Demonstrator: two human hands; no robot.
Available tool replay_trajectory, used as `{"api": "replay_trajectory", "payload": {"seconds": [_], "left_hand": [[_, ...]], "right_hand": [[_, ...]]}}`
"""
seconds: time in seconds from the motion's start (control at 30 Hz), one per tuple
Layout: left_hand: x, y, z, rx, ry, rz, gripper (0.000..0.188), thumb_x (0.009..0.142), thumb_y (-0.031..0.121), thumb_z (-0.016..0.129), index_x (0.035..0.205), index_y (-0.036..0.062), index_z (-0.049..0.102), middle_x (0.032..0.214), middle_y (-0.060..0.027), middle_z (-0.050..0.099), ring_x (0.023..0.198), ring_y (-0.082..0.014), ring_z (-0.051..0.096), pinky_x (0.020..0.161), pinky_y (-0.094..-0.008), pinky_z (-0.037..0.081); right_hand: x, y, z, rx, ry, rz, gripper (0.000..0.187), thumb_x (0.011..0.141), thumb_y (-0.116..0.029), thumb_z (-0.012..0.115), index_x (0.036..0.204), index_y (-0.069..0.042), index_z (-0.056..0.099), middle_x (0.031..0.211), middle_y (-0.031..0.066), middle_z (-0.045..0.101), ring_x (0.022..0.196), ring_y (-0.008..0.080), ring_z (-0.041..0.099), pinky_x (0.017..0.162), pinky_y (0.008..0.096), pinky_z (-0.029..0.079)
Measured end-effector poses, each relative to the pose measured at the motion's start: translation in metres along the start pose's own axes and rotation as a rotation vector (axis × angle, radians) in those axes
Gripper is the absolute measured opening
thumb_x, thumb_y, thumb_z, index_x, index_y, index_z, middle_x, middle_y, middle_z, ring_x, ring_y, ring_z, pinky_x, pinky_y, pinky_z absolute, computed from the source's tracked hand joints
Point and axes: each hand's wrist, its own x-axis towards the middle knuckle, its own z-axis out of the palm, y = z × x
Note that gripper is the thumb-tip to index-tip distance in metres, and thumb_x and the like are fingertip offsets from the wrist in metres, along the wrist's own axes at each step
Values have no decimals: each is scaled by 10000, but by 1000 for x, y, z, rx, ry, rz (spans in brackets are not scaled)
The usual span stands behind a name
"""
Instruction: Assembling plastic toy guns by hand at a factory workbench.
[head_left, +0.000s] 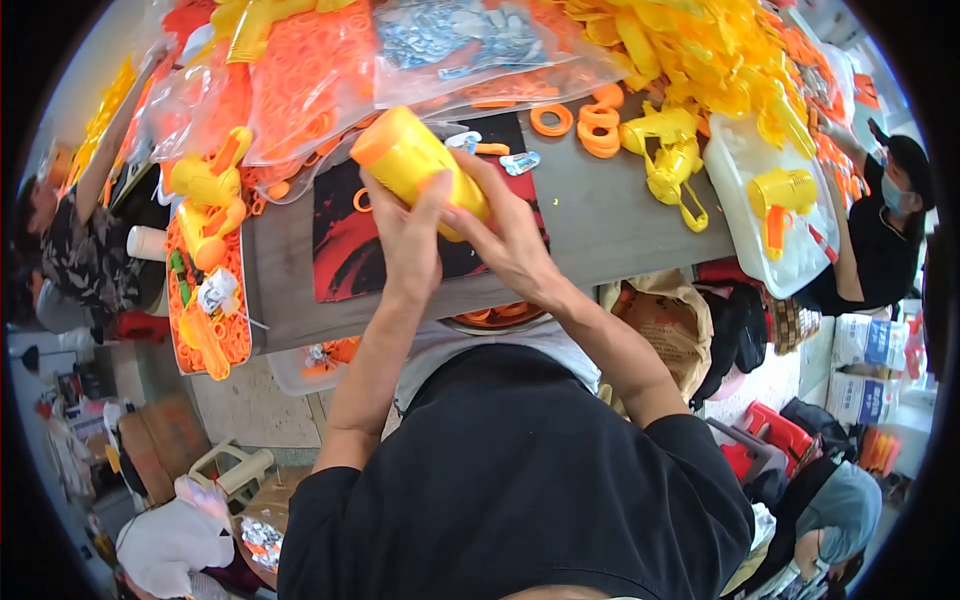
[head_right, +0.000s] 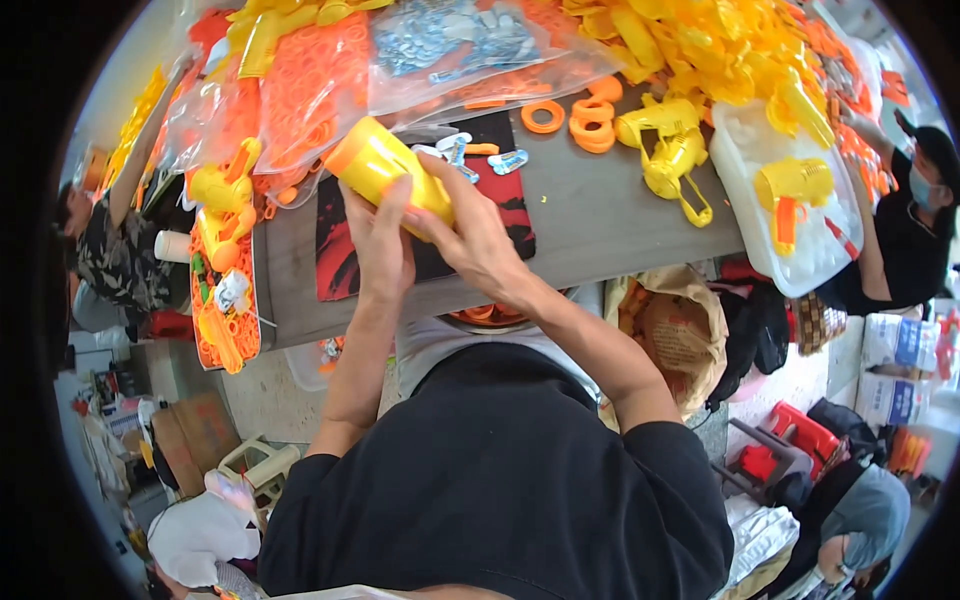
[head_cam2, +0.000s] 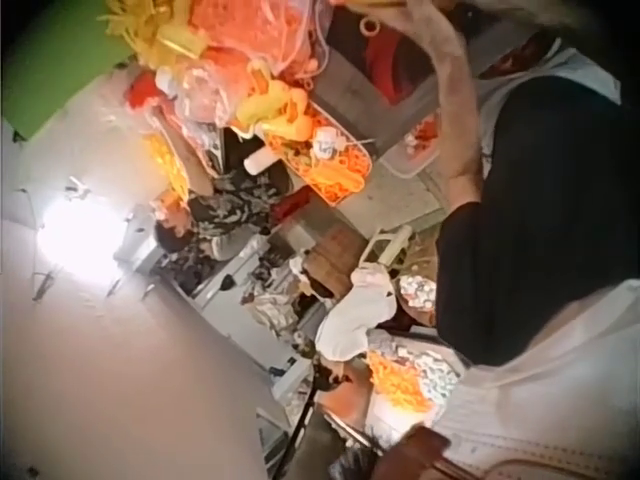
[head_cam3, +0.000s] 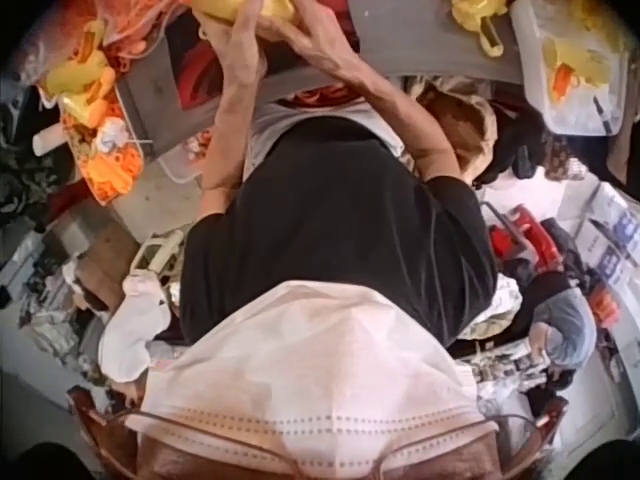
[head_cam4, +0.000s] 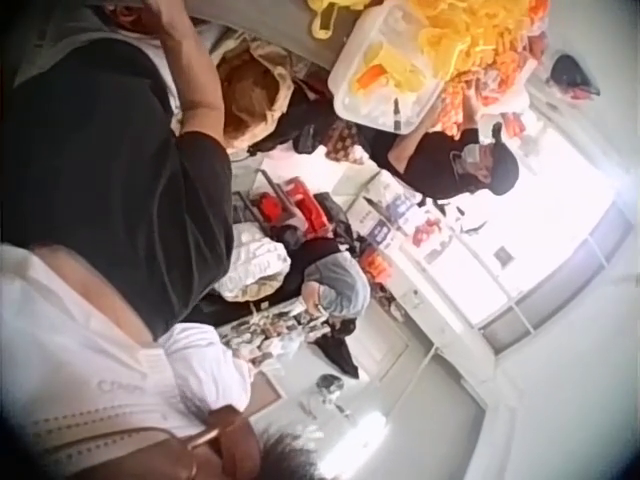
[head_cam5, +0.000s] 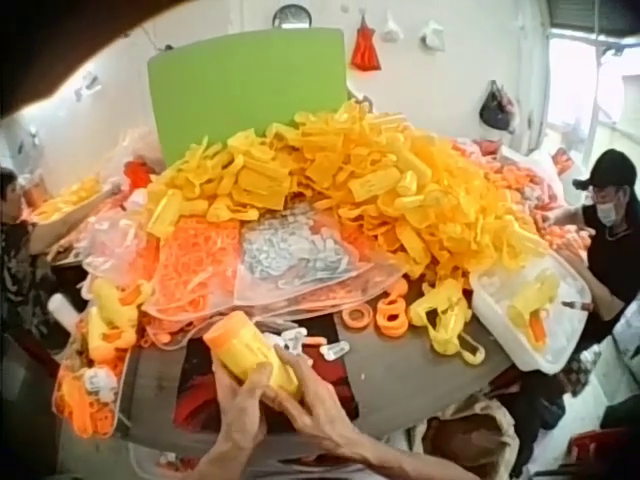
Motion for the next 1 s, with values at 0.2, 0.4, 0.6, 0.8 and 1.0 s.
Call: {"api": "replay_trajectory", "payload": {"seconds": [0.2, 0.4, 0.6, 0.8, 1.0], "left_hand": [[-2, 10, -32, -47, -41, -128, 844, 897, 183, 755, 1530, 103, 202, 1389, -93, 433, 1270, -220, 491, 1047, -381, 440], [-16, 31, -45, 1570, -184, 626, 1122, 623, 256, 910, 1539, 114, 277, 1535, -168, 281, 1457, -364, 236, 1200, -511, 195], [6, 26, -47, 1254, -306, 555, 749, 628, 111, 882, 1277, 69, 511, 1180, -103, 616, 1200, -279, 579, 1136, -508, 341], [7, 1, -59, 776, -249, 67, 661, 724, 95, 869, 1273, 7, 511, 1097, -115, 655, 1016, -209, 645, 923, -350, 515], [-9, -1, -55, 928, -273, 271, 680, 682, 140, 909, 1236, 42, 527, 1071, -126, 633, 999, -287, 657, 880, -380, 528]], "right_hand": [[1, 3, -2, -92, -61, -45, 662, 890, -190, 735, 1444, 11, 436, 1223, 161, 644, 1114, 190, 616, 952, 343, 498], [-1, -15, -47, -209, -115, 216, 613, 874, -208, 729, 1402, 14, 510, 1156, 117, 681, 1036, 153, 644, 901, 298, 524], [68, 13, -140, -633, 305, 133, 231, 945, -184, 614, 1084, -25, 707, 934, 109, 743, 879, 178, 705, 750, 350, 540], [143, 117, -292, -1382, 290, -196, 268, 857, -272, 668, 990, -46, 723, 839, 191, 711, 767, 359, 692, 670, 465, 541], [109, 171, -256, -1472, 457, -230, 543, 719, -208, 779, 1186, -33, 564, 1126, 215, 640, 1071, 407, 597, 858, 537, 486]]}}
